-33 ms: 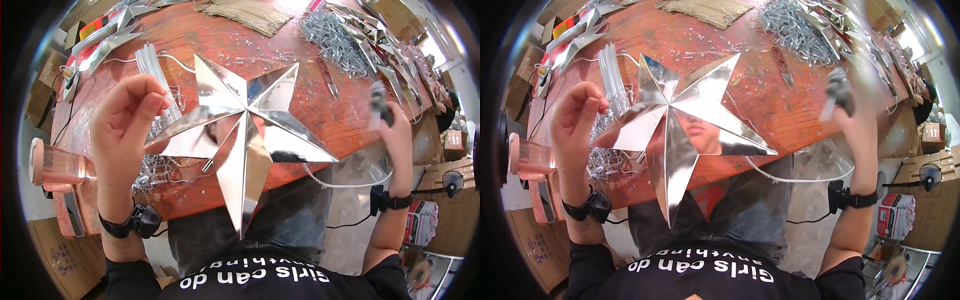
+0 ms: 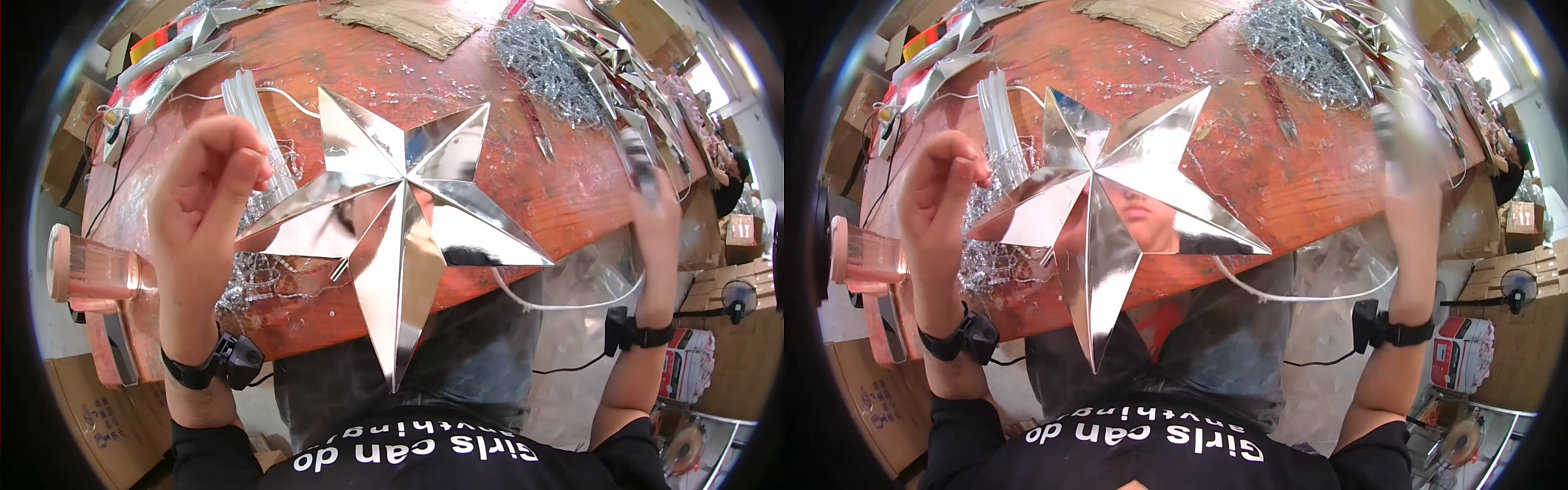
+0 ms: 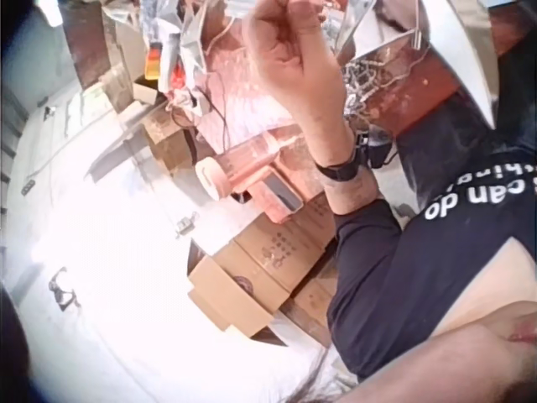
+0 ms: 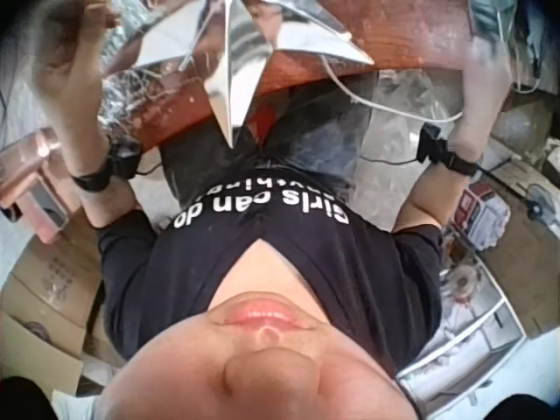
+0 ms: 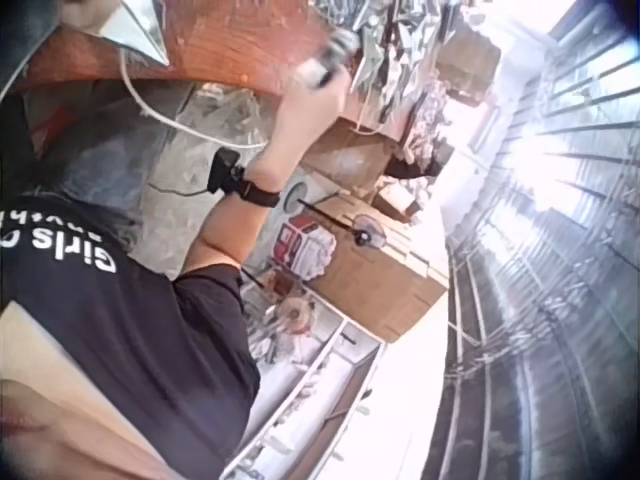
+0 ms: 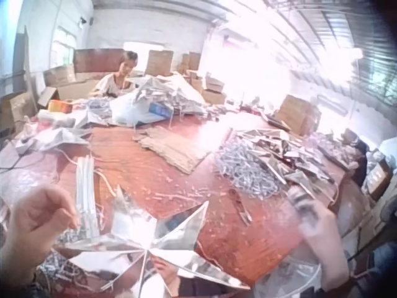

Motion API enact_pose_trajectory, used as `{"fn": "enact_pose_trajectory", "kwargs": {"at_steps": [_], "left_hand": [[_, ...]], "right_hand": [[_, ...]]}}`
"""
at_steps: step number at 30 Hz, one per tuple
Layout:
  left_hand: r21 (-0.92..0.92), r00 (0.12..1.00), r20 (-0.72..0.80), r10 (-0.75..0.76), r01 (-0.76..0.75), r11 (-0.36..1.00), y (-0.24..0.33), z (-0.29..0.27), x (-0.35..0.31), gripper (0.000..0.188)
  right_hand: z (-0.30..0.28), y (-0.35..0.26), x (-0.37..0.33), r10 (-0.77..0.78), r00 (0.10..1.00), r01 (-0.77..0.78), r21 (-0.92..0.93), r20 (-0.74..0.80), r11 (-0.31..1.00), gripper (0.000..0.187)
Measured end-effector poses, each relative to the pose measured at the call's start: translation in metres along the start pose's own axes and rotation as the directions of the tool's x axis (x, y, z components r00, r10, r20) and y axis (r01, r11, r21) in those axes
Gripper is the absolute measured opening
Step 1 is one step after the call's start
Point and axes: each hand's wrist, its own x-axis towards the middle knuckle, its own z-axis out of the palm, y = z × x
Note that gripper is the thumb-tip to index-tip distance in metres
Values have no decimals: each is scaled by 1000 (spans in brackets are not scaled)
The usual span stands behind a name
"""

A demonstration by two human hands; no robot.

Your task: The person uses a hot glue gun to apply adhesive to the edges of a silver metallic star ornament. They then press a strip of silver beaded trim onto the glued edges, working around the star's points to attach the decorative border.

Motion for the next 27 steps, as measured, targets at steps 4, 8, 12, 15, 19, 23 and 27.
{"fn": "enact_pose_trajectory", "kwargs": {"at_steps": [4,8,12,15,19,23,27], "left_hand": [[-55,996,-26,81,-82,995,-6,3,2,14],[-37,992,-41,117,-118,992,-6,2,1,17],[-102,996,28,84,-81,992,-5,-7,-2,20],[-37,999,4,41,-41,998,-4,-6,-4,17],[84,996,-83,-17,24,996,3,11,-4,9],[6,996,-59,-63,64,998,7,10,-1,18],[-4,993,-115,-31,30,1000,9,15,-3,30]], "right_hand": [[-22,-45,-16,227,964,-133,492,-137,860,37],[-20,-69,-33,54,998,-8,758,-37,652,69],[-20,-149,-42,-115,990,35,655,78,755,90],[-9,-167,-40,-191,974,74,622,123,779,87],[0,-168,-36,-208,972,95,635,107,767,79],[0,-172,-35,-239,964,100,673,117,733,78],[-1,-181,-37,-154,979,40,607,137,793,85]]}}
